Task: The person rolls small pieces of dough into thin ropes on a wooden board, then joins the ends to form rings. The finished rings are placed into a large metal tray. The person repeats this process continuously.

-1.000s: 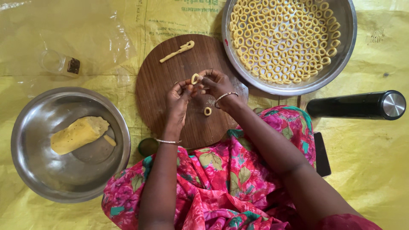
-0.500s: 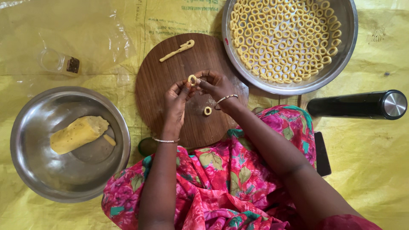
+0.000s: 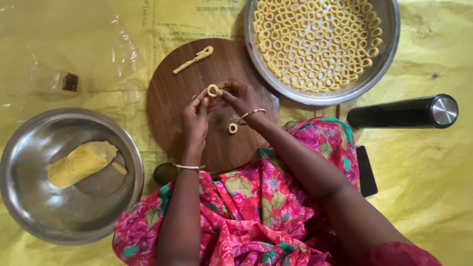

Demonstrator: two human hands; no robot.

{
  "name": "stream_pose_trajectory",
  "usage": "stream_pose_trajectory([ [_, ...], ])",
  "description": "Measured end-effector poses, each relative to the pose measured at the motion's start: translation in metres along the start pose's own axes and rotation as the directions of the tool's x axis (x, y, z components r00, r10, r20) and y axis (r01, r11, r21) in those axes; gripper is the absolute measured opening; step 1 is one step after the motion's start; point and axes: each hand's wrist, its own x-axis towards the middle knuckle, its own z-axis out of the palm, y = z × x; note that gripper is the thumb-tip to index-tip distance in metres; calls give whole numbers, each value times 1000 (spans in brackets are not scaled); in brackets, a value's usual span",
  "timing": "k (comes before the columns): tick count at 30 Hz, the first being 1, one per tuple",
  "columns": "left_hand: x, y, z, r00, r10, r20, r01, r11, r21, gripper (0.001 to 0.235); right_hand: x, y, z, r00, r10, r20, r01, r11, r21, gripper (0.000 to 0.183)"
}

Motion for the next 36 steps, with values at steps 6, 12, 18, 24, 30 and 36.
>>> stream_pose_trajectory([
  [6,2,-5,3,998,26,60,-34,992,123,43,17,16,-13,997,-7,-73,-4,988,-153,16],
  [12,1,-7,-4,998,34,48,-37,996,82,44,96,12,-91,840,-406,-360,206,852,-481,12],
  [18,7,-9,-3,998,21,53,-21,1000,10,43,125,28,-139,827,-171,-536,-11,947,-320,20],
  [24,4,-7,-3,999,24,48,-24,1000,-2,43,129,33,-125,773,-439,-458,118,809,-576,14],
  [30,2,-2,0,999,28,41,-28,1000,-10,42,112,13,-104,748,-542,-384,151,701,-697,15],
  [36,0,8,4,1000,-3,26,2,999,45,39,99,-4,-92,780,-507,-366,108,686,-720,14],
])
